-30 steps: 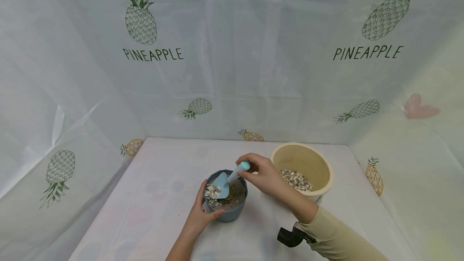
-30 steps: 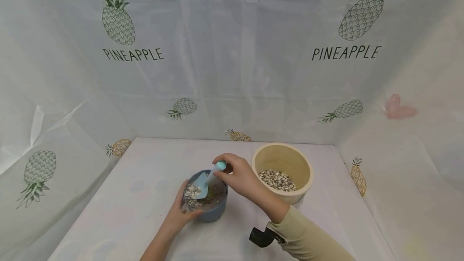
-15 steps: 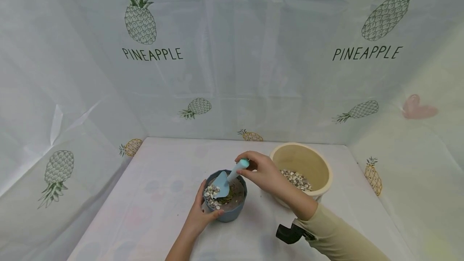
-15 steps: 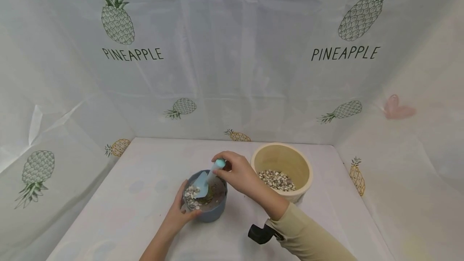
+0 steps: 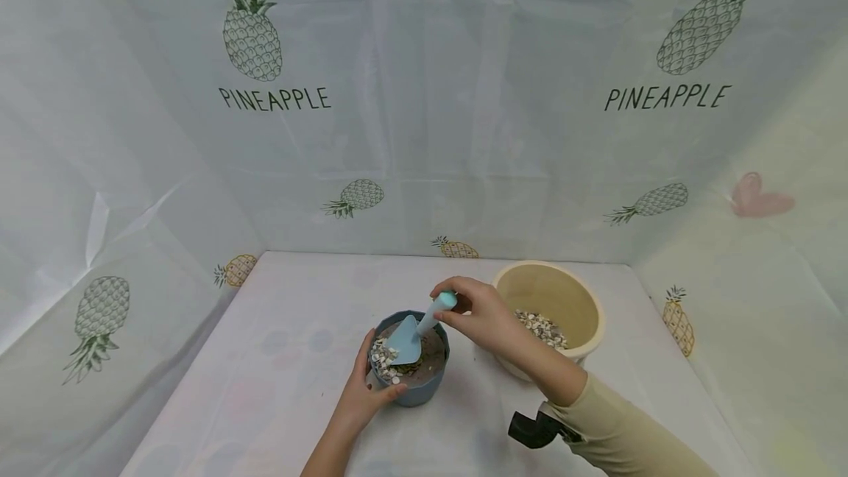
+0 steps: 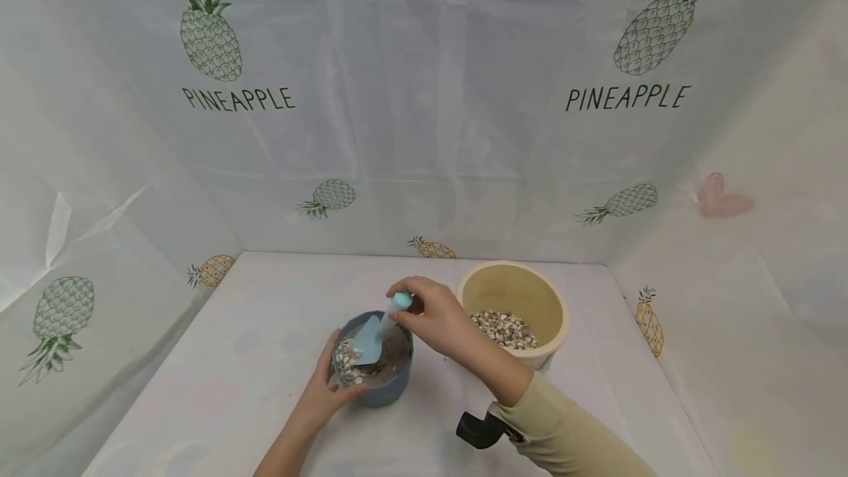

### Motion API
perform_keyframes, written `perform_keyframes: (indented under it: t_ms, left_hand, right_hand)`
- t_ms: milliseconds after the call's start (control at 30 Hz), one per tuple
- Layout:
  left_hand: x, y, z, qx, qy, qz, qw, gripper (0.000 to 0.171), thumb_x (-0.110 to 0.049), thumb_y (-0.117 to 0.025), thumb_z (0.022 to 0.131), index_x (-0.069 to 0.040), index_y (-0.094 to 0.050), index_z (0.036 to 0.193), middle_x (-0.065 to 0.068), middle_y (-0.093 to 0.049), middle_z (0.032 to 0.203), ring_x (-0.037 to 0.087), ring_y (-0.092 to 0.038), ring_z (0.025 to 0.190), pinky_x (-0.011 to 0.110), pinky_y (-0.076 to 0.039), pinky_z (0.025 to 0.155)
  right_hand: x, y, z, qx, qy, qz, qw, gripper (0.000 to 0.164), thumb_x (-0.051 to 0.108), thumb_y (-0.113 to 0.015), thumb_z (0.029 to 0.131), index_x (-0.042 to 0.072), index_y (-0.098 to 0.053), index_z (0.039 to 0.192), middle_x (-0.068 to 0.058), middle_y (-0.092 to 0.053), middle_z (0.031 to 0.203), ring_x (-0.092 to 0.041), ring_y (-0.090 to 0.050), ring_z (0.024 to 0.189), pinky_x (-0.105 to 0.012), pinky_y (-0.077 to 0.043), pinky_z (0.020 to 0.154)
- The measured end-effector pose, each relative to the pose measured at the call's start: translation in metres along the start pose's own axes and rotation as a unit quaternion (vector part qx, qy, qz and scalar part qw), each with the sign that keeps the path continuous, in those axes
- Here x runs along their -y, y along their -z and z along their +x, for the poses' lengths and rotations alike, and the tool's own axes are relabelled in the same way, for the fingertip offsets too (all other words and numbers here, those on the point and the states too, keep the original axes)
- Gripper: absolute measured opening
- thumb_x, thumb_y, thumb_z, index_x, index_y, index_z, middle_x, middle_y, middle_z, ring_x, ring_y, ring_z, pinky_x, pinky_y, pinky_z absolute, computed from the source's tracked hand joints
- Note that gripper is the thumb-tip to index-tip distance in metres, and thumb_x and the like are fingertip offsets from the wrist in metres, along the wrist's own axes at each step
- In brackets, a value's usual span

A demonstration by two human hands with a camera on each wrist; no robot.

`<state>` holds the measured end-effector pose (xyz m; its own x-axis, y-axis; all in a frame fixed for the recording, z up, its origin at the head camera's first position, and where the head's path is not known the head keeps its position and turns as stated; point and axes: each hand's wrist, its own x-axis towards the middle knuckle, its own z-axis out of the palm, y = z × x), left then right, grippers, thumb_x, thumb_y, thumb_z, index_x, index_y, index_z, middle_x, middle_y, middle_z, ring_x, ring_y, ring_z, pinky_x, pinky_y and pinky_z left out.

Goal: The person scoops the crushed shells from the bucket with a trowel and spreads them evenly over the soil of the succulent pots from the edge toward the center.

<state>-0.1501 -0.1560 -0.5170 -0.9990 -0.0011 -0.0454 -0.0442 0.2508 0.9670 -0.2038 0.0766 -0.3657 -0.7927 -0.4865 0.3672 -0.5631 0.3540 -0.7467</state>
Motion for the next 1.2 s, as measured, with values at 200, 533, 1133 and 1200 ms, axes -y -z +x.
perform_keyframes:
  t_ms: [200, 533, 1133, 1200]
  left_hand:
    - [-0.001, 0.001, -0.001, 0.005, -0.002, -0.008, 1.0, 0.109, -0.028, -0.085, 0.077, -0.021, -0.012, 0.158, 0.023, -0.01, 0.159, 0.055, -0.021, 0.137, 0.072, -0.028, 0.1]
    - [-0.002, 0.0, -0.002, 0.002, 0.001, -0.006, 1.0, 0.11, -0.029, -0.085, 0.076, -0.019, -0.013, 0.158, 0.024, -0.011, 0.159, 0.055, -0.021, 0.137, 0.071, -0.028, 0.1]
    - [-0.004, 0.0, -0.003, -0.006, -0.007, 0.018, 0.9998, 0.111, -0.032, -0.086, 0.075, -0.018, -0.013, 0.158, 0.026, -0.015, 0.158, 0.055, -0.026, 0.135, 0.07, -0.031, 0.1]
    - [-0.004, 0.001, -0.003, -0.009, -0.006, 0.025, 0.9996, 0.11, -0.032, -0.085, 0.076, -0.019, -0.013, 0.158, 0.025, -0.014, 0.158, 0.056, -0.026, 0.135, 0.07, -0.032, 0.099]
  right_hand:
    - [0.003, -0.001, 0.005, 0.003, -0.003, -0.017, 1.0, 0.023, 0.006, -0.073, 0.087, 0.01, -0.068, 0.109, 0.001, -0.065, 0.1, -0.012, -0.063, 0.084, -0.028, -0.055, 0.072]
    - [0.009, 0.001, 0.006, 0.01, 0.011, -0.04, 0.999, 0.024, 0.005, -0.075, 0.086, 0.009, -0.068, 0.108, -0.001, -0.065, 0.103, -0.011, -0.062, 0.083, -0.026, -0.055, 0.071]
    - [0.011, 0.01, -0.002, 0.003, 0.019, -0.036, 0.999, 0.024, 0.003, -0.073, 0.087, 0.008, -0.067, 0.11, -0.001, -0.065, 0.103, -0.013, -0.063, 0.087, -0.026, -0.055, 0.075]
    - [0.011, 0.011, -0.003, 0.002, 0.02, -0.035, 0.999, 0.024, 0.003, -0.073, 0.087, 0.009, -0.067, 0.11, 0.0, -0.064, 0.102, -0.013, -0.063, 0.087, -0.026, -0.055, 0.075]
